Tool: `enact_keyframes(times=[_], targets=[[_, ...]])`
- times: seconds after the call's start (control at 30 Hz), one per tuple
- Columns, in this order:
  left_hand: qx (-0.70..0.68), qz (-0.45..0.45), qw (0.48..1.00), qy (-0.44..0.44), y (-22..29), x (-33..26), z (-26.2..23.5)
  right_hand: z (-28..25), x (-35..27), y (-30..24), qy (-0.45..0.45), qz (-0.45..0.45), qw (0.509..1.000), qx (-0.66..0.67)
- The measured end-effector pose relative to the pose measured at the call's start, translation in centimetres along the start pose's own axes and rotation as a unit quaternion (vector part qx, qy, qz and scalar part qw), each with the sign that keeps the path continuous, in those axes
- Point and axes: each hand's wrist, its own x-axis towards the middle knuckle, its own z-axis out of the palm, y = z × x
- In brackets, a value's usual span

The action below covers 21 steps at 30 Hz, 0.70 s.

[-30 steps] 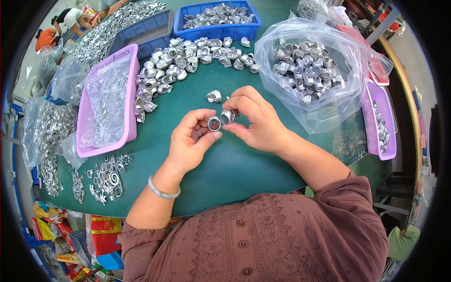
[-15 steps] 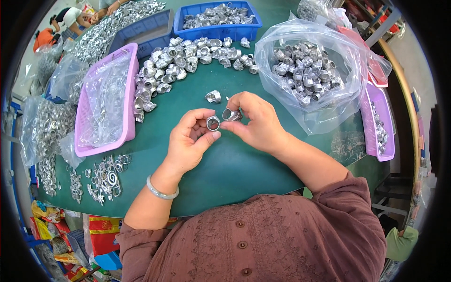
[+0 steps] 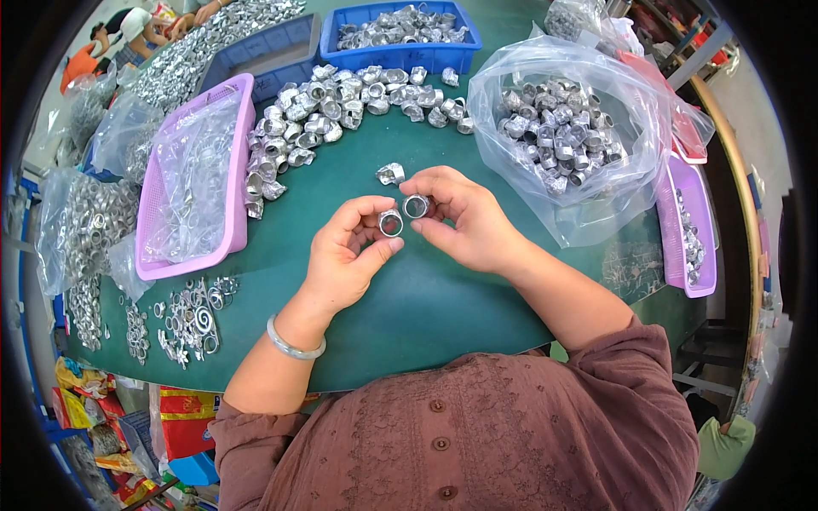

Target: The person assembles small metal components and rings by hand, picking them from bins and bags on a green worktable and joining them together.

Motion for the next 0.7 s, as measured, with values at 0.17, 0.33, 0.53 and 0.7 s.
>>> enact_keyframes(times=[0.17, 0.33, 0.53, 0.7], targets=[[0.009, 0.000, 1.000, 0.003, -0.14, 0.00, -0.11, -0.14, 0.04, -0.13, -0.001, -0.020, 1.000, -0.008], [0.015, 0.009, 1.000, 0.007, -0.26, 0.10, -0.14, -0.25, 0.10, -0.53, -0.007, -0.029, 0.998, -0.059], [0.055, 0.013, 0.998, 0.020, -0.20, -0.07, -0.09, -0.12, -0.13, -0.45, -0.009, -0.010, 0.999, -0.048], [0.068, -0.001, 0.998, 0.015, 0.11, 0.09, -0.32, -0.15, 0.07, -0.39, -0.015, 0.009, 0.999, -0.045]])
